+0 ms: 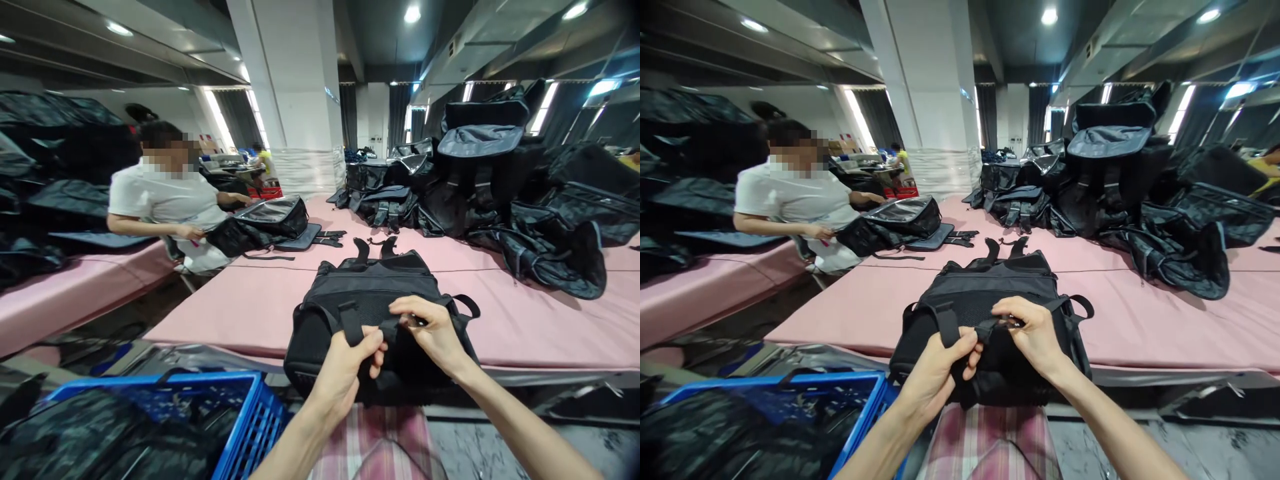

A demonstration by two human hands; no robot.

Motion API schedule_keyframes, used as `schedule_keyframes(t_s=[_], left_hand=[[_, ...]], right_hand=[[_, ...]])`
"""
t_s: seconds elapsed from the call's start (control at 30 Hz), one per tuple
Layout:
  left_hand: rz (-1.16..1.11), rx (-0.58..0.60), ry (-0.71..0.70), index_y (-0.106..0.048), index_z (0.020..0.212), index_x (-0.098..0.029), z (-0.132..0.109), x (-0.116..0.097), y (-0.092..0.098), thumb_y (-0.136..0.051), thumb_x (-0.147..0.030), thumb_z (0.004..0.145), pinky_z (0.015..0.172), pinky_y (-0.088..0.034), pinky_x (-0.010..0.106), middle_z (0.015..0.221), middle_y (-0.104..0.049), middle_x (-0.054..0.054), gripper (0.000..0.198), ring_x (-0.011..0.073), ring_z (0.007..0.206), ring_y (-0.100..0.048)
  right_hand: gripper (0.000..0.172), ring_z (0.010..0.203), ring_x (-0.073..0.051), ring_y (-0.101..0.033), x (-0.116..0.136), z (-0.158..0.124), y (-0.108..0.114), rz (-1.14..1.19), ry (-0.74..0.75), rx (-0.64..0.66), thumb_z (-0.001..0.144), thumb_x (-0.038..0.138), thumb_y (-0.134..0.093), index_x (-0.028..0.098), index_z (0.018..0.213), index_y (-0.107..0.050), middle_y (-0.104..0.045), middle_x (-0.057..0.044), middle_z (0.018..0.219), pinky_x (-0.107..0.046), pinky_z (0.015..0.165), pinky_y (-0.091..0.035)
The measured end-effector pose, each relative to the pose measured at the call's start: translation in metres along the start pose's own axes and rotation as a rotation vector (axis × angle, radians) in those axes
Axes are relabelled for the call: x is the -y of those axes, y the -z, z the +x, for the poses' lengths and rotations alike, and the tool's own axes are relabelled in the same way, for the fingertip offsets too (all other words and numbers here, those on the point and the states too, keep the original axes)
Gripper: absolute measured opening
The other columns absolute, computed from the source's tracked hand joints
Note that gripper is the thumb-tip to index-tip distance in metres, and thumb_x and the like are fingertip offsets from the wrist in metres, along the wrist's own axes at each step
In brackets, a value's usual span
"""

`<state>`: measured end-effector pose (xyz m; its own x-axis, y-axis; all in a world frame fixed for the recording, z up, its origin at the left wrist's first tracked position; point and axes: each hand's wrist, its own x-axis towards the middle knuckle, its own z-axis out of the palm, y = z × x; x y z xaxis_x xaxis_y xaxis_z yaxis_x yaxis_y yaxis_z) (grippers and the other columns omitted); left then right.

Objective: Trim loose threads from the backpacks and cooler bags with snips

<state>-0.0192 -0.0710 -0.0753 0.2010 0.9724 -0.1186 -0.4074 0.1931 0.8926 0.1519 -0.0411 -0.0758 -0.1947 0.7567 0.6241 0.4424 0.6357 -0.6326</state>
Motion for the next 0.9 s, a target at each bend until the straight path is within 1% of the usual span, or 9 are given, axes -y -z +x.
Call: schedule_keyframes(t_s=[0.07,0.13,0.23,0.33,0.4,0.53,0.63,0.73,0.9], left_hand=[[-0.047,-0.080,-0.031,-0.059,0.064,-0.009,0.005,0.001,-0.001,-0.078,-0.039,0.056,0.039,-0.033,0.017,0.054,-0.053,0.001,0.036,0.0063,0.044,-0.044],[-0.084,-0.143,-0.058,-0.058,0.062,-0.009,0.009,0.002,-0.002,-0.080,-0.040,0.052,0.038,-0.033,0.017,0.053,-0.052,0.000,0.039,0.0063,0.044,-0.044],[-0.108,-0.181,-0.088,-0.057,0.062,-0.010,0.012,0.004,-0.003,-0.081,-0.042,0.049,0.038,-0.033,0.017,0.052,-0.051,-0.001,0.042,0.0064,0.044,-0.044],[-0.114,-0.181,-0.101,-0.057,0.064,-0.010,0.012,0.006,-0.004,-0.081,-0.043,0.050,0.038,-0.034,0.017,0.052,-0.051,-0.001,0.043,0.0065,0.044,-0.044],[-0.111,-0.182,-0.097,-0.057,0.065,-0.010,0.012,0.008,-0.004,-0.080,-0.043,0.051,0.039,-0.034,0.017,0.051,-0.051,-0.001,0.043,0.0064,0.044,-0.044],[-0.088,-0.217,-0.109,-0.058,0.065,-0.010,0.011,0.012,-0.003,-0.080,-0.046,0.050,0.039,-0.033,0.018,0.050,-0.050,-0.002,0.045,0.0066,0.044,-0.043],[-0.014,-0.251,-0.183,-0.058,0.062,-0.010,0.012,0.015,-0.004,-0.076,-0.045,0.055,0.040,-0.033,0.018,0.051,-0.051,-0.001,0.040,0.0066,0.044,-0.044],[0.051,-0.279,-0.238,-0.057,0.061,-0.011,0.013,0.017,-0.005,-0.075,-0.037,0.058,0.041,-0.034,0.018,0.052,-0.051,-0.002,0.032,0.0066,0.045,-0.044],[0.088,-0.270,-0.195,-0.057,0.059,-0.012,0.011,0.018,-0.007,-0.072,-0.030,0.058,0.042,-0.033,0.018,0.048,-0.048,-0.003,0.023,0.0066,0.043,-0.042]], right_hand=[[0.035,0.079,-0.016,-0.062,0.006,-0.006,0.005,-0.190,-0.075,-0.021,0.075,0.022,-0.059,0.024,0.110,-0.056,-0.065,-0.002,0.092,-0.027,0.067,-0.049],[0.041,0.079,-0.017,-0.062,0.014,-0.013,0.008,-0.343,-0.062,-0.065,0.077,0.029,-0.060,0.023,0.116,-0.051,-0.064,-0.003,0.093,-0.028,0.067,-0.048],[0.019,0.074,-0.016,-0.059,0.025,-0.024,0.008,-0.474,0.138,-0.128,0.084,0.027,-0.054,0.018,0.100,-0.056,-0.065,-0.005,0.086,-0.027,0.067,-0.044],[0.011,0.065,-0.014,-0.056,0.032,-0.026,0.004,-0.561,0.281,-0.163,0.085,0.021,-0.054,0.015,0.093,-0.058,-0.065,-0.005,0.078,-0.027,0.062,-0.039],[0.009,0.062,-0.013,-0.056,0.032,-0.025,0.003,-0.547,0.272,-0.162,0.086,0.020,-0.052,0.016,0.089,-0.059,-0.065,-0.004,0.074,-0.027,0.060,-0.038],[0.010,0.066,-0.014,-0.058,0.028,-0.024,0.006,-0.409,0.141,-0.136,0.087,0.024,-0.051,0.019,0.086,-0.059,-0.064,-0.003,0.075,-0.026,0.061,-0.042],[0.012,0.071,-0.015,-0.059,0.027,-0.025,0.005,-0.409,0.171,-0.126,0.086,0.026,-0.053,0.019,0.094,-0.058,-0.065,-0.004,0.081,-0.027,0.064,-0.044],[0.010,0.066,-0.014,-0.058,0.027,-0.025,0.003,-0.449,0.240,-0.123,0.086,0.022,-0.053,0.018,0.093,-0.058,-0.065,-0.004,0.079,-0.027,0.062,-0.042],[0.009,0.065,-0.013,-0.057,0.025,-0.028,0.002,-0.423,0.187,-0.093,0.086,0.023,-0.052,0.018,0.088,-0.059,-0.064,-0.003,0.076,-0.026,0.061,-0.041]])
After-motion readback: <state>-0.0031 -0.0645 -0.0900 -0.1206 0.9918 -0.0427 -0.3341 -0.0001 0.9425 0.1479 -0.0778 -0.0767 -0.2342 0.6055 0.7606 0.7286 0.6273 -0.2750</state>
